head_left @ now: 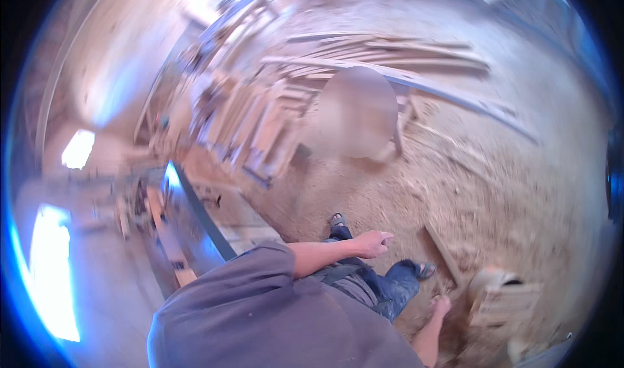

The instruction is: The person picks up a curved wooden component from a pile, feeds it into a machine shaper to cut a groove, checks the alignment with a square tool, and sorts through a stack of wooden parts.

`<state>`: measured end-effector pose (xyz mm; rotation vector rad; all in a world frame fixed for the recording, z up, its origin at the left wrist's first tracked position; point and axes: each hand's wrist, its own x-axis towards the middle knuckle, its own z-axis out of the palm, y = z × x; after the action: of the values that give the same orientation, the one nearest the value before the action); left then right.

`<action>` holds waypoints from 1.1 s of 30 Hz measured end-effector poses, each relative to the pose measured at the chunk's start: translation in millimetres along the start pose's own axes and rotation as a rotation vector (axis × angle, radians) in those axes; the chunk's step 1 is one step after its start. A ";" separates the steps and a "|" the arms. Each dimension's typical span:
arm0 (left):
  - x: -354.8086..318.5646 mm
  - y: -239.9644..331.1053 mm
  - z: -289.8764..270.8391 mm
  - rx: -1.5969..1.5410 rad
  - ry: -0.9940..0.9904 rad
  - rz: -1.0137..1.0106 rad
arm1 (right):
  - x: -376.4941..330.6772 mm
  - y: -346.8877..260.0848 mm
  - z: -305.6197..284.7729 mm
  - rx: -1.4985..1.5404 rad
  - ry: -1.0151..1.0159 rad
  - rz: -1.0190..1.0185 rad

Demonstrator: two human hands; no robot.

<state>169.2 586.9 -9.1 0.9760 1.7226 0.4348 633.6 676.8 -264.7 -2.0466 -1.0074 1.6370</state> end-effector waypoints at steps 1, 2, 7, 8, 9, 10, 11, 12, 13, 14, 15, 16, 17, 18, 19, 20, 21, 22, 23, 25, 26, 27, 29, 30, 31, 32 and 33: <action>-12.0 -19.8 -22.6 -0.003 0.056 0.016 | -4.2 -21.3 25.3 0.021 -0.099 0.180; -36.4 -45.0 -20.9 -0.010 0.114 0.014 | -34.1 -35.1 51.7 -0.130 -0.098 0.155; -136.8 -131.4 -145.3 -0.221 0.359 -0.047 | -90.4 -111.7 205.0 0.071 -0.537 0.309; -160.0 -164.2 -161.1 -0.264 0.496 -0.075 | -119.1 -128.1 259.5 -0.217 -0.461 0.152; -182.7 -199.3 -172.5 -0.307 0.629 -0.106 | -150.8 -145.0 312.5 -0.374 -0.430 -0.012; -201.8 -228.8 -193.3 -0.395 0.733 -0.135 | -149.9 -151.9 351.2 -0.239 -0.548 0.039; -222.5 -252.2 -199.3 -0.489 0.846 -0.196 | -174.6 -172.7 399.2 -0.645 -0.470 -0.105; -245.8 -277.4 -213.9 -0.463 0.873 -0.231 | -176.3 -180.5 443.0 -0.767 -0.531 -0.286; -269.8 -305.6 -227.1 -0.437 0.900 -0.270 | -182.8 -187.7 487.7 -0.890 -0.590 -0.466; -293.1 -335.4 -227.7 -0.539 1.016 -0.296 | -222.7 -212.8 534.3 -0.887 -0.718 -0.471; -310.6 -361.4 -222.2 -0.648 1.124 -0.315 | -273.9 -244.6 577.5 -0.886 -0.837 -0.474; -323.1 -375.9 -224.0 -0.681 1.202 -0.335 | -273.9 -253.2 615.1 -0.850 -0.899 -0.562; -340.5 -391.1 -224.9 -0.710 1.285 -0.374 | -278.7 -257.8 656.6 -0.815 -0.979 -0.642; -355.6 -405.7 -217.1 -0.750 1.355 -0.393 | -312.5 -270.1 691.3 -0.755 -1.045 -0.641; -370.4 -417.6 -207.2 -0.790 1.421 -0.414 | -358.2 -283.7 724.9 -0.693 -1.109 -0.634; -378.4 -431.1 -196.0 -0.863 1.475 -0.409 | -382.5 -295.1 758.1 -0.680 -1.162 -0.602; -380.8 -441.5 -178.9 -0.940 1.533 -0.415 | -403.1 -301.8 788.2 -0.673 -1.224 -0.565; -385.4 -442.7 -168.6 -0.972 1.491 -0.514 | -437.0 -309.2 809.4 -0.678 -1.217 -0.598; -393.7 -439.6 -166.0 -0.995 1.444 -0.608 | -470.3 -317.1 827.9 -0.673 -1.206 -0.633; -402.6 -423.3 -167.6 -1.100 1.367 -0.609 | -491.8 -322.1 868.1 -0.639 -1.287 -0.655; -407.0 -418.7 -168.7 -1.149 1.332 -0.616 | -508.8 -323.3 886.3 -0.620 -1.334 -0.662; -404.8 -421.9 -169.4 -1.170 1.360 -0.585 | -524.0 -327.4 903.7 -0.644 -1.305 -0.747; -397.5 -432.3 -164.6 -1.229 1.421 -0.545 | -570.2 -336.3 928.1 -0.710 -1.260 -0.901; -393.5 -443.3 -167.1 -1.189 1.429 -0.533 | -588.0 -338.6 940.2 -0.654 -1.270 -0.886; -388.8 -456.0 -169.1 -1.148 1.439 -0.522 | -603.7 -339.5 951.7 -0.597 -1.280 -0.870; -390.0 -461.3 -185.3 -1.096 1.444 -0.504 | -614.8 -343.9 965.9 -0.529 -1.284 -0.856; -393.7 -465.0 -198.8 -1.070 1.393 -0.506 | -622.4 -347.1 980.5 -0.547 -1.214 -0.972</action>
<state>-154.6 33.9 -16.1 -0.7713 2.2389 1.6866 -457.4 317.8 122.6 -0.2040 -2.4616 1.9566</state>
